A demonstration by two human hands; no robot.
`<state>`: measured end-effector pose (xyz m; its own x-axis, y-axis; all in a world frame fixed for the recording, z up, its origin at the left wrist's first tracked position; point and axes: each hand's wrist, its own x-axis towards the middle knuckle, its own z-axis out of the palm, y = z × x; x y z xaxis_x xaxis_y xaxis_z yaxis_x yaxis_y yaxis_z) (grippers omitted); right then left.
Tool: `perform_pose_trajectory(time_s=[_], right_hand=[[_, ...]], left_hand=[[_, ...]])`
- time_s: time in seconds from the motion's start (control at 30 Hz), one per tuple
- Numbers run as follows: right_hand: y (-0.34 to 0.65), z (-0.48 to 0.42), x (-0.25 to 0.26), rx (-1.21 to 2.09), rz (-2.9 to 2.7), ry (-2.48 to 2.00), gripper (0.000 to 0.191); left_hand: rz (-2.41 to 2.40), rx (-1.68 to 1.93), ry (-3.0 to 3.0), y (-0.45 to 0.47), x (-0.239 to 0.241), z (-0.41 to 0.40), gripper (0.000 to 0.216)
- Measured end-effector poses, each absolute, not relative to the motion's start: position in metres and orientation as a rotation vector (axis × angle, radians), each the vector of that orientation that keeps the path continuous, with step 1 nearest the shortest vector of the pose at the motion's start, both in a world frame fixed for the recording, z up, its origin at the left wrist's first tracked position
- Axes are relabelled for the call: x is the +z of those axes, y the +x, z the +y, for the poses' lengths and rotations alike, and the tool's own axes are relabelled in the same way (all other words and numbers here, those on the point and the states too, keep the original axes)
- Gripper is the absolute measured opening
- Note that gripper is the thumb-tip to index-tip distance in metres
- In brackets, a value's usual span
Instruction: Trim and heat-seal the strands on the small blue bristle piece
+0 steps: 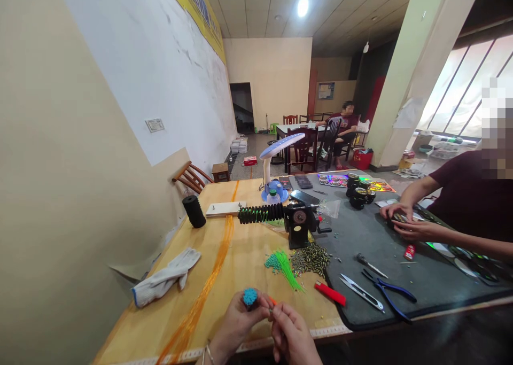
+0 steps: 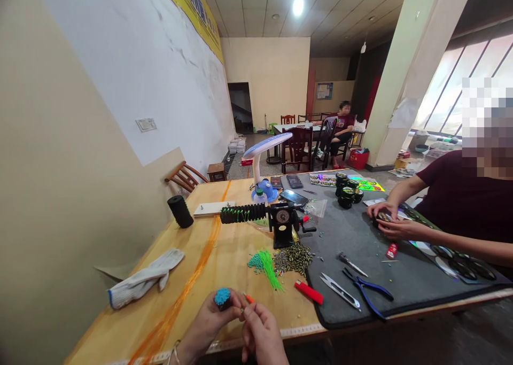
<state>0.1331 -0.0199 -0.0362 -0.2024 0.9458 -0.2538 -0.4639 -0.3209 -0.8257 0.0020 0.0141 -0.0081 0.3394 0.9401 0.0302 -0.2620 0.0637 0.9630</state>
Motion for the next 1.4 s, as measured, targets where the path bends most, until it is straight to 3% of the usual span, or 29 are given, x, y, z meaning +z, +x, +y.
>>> perform_pose_trajectory(time_s=[0.33, 0.53, 0.8, 1.13, 1.4], right_hand=[[0.142, -0.018, -0.033, 1.575, -0.990, -1.094, 0.058], [0.159, -0.020, -0.018, 1.016, -1.375, -1.258, 0.038], [0.150, -0.013, -0.019, 1.559, -1.103, -0.991, 0.052], [0.151, -0.016, -0.003, 1.643, -0.812, -0.974, 0.050], [0.148, -0.020, 0.005, 1.659, -0.725, -0.914, 0.048]], left_hand=[[0.815, 0.991, 1.257, -0.005, 0.006, 0.020, 0.017], [0.811, 0.992, 1.292, -0.003, 0.022, 0.018, 0.019], [0.799, 1.045, 1.314, 0.001, 0.030, 0.013, 0.018], [0.903, 0.979, 1.263, -0.003, -0.011, 0.003, 0.029], [0.789, 0.839, 1.202, 0.006, -0.002, -0.007, 0.031]])
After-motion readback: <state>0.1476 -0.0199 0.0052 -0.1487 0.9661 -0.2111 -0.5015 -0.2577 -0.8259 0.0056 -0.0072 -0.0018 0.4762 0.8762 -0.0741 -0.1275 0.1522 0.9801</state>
